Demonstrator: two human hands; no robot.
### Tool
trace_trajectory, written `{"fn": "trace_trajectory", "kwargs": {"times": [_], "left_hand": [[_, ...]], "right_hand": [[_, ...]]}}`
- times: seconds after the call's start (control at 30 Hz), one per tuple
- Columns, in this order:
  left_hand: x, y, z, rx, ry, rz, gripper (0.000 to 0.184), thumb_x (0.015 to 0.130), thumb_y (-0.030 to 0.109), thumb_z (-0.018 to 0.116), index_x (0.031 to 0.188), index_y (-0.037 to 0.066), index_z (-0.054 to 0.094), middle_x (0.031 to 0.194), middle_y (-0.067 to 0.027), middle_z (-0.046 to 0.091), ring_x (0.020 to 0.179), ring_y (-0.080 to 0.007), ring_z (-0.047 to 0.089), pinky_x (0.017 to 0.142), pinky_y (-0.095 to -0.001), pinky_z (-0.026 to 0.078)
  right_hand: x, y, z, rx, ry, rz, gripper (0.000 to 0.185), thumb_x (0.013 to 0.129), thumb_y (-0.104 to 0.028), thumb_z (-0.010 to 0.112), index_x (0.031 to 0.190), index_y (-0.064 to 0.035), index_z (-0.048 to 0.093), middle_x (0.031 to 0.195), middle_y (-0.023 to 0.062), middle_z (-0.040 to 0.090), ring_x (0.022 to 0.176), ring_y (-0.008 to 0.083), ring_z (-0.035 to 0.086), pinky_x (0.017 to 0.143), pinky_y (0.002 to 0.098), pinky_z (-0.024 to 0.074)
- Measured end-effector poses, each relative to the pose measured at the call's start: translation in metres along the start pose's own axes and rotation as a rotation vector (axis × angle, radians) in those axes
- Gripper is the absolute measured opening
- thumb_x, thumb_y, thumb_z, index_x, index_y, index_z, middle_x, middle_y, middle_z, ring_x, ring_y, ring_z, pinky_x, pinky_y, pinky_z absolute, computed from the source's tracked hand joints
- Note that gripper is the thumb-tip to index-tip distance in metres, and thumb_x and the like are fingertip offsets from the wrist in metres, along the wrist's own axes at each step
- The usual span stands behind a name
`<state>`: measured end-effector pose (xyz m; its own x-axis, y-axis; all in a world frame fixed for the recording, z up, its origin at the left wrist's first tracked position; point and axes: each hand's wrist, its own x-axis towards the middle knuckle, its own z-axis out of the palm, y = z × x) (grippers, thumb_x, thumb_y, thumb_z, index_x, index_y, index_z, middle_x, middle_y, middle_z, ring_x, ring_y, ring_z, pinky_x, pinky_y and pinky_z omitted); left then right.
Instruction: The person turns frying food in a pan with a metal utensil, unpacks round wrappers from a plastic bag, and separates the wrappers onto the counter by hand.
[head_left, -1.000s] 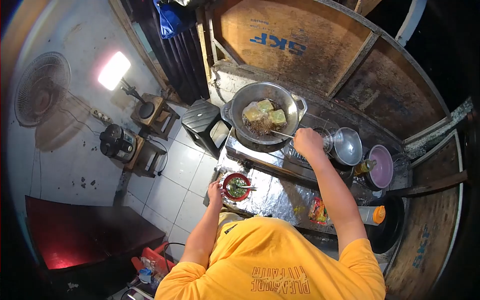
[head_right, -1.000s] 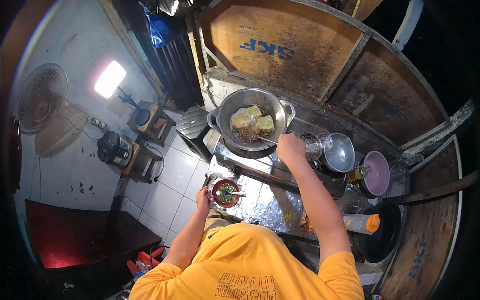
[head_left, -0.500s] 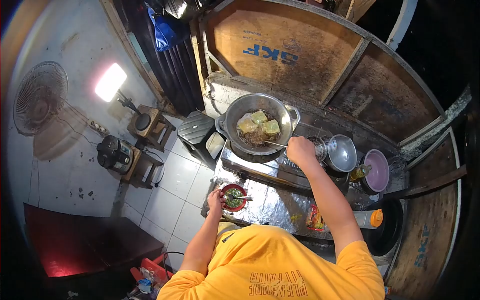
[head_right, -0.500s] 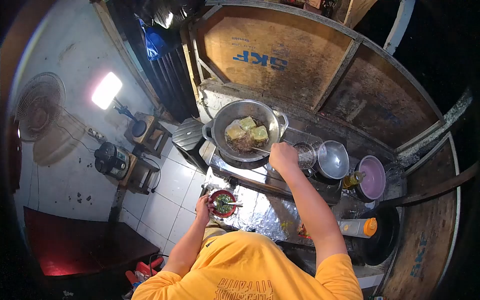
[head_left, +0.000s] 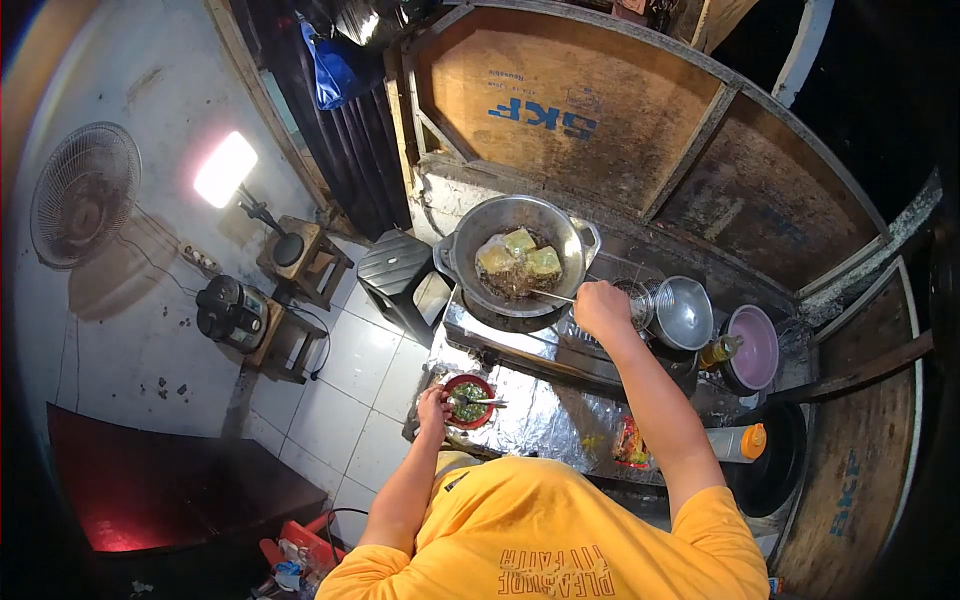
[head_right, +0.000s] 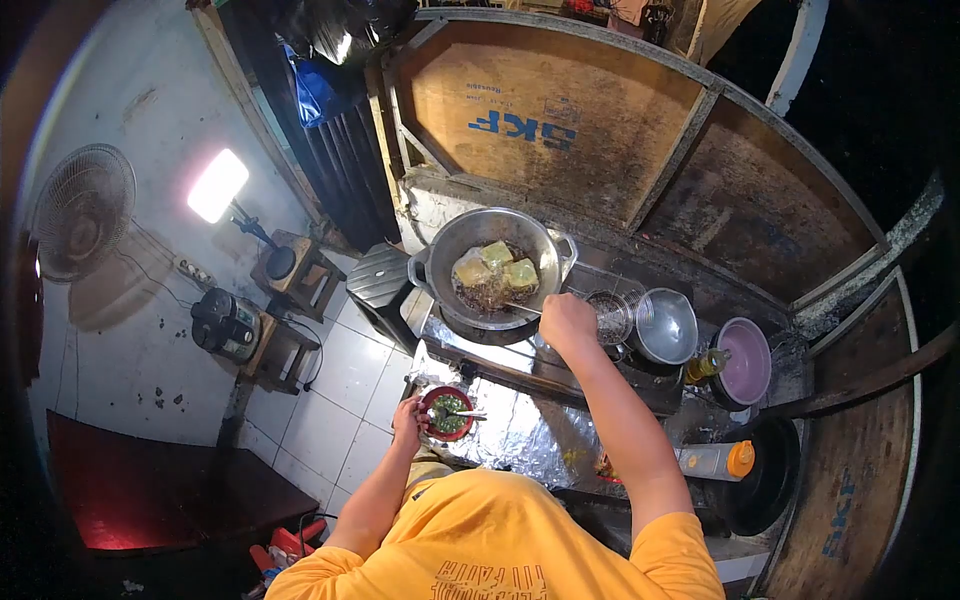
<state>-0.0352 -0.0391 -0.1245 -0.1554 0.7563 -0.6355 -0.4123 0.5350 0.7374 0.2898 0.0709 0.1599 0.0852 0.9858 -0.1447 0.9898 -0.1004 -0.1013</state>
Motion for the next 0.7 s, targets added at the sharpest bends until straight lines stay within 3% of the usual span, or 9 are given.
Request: {"fn": "trace_trajectory", "kwargs": {"times": [0.53, 0.6, 0.7], "left_hand": [[0.0019, -0.0056, -0.0038, -0.013, -0.013, 0.017, 0.023, 0.094, 0.020, 0.048, 0.114, 0.011, 0.056, 0.089, -0.0023, 0.060, 0.057, -0.0099, 0.055, 0.045, -0.0224, 0.043], [0.0033, -0.0061, -0.0042, -0.011, -0.015, 0.013, 0.023, 0.094, 0.020, 0.048, 0.114, 0.010, 0.056, 0.089, -0.0026, 0.061, 0.057, -0.0100, 0.055, 0.045, -0.0225, 0.043], [0.0029, -0.0054, -0.0035, -0.011, -0.013, 0.011, 0.024, 0.094, 0.018, 0.046, 0.115, 0.010, 0.055, 0.087, -0.0020, 0.060, 0.057, -0.0095, 0.055, 0.045, -0.0220, 0.043]], "right_hand": [[0.0027, 0.0021, 0.0034, -0.001, 0.020, -0.010, 0.019, 0.078, -0.010, 0.059, 0.086, 0.0010, 0.073, 0.089, 0.0229, 0.070, 0.085, 0.0374, 0.070, 0.076, 0.0442, 0.0567], [0.0034, 0.0029, 0.0037, 0.019, -0.005, 0.003, 0.025, 0.083, -0.021, 0.059, 0.087, 0.0000, 0.072, 0.092, 0.0248, 0.069, 0.088, 0.0404, 0.068, 0.079, 0.0480, 0.0545], [0.0006, 0.0003, 0.0007, -0.003, 0.021, -0.008, 0.019, 0.077, -0.010, 0.060, 0.086, 0.0011, 0.073, 0.088, 0.0232, 0.070, 0.085, 0.0374, 0.070, 0.075, 0.0442, 0.0568]]}}
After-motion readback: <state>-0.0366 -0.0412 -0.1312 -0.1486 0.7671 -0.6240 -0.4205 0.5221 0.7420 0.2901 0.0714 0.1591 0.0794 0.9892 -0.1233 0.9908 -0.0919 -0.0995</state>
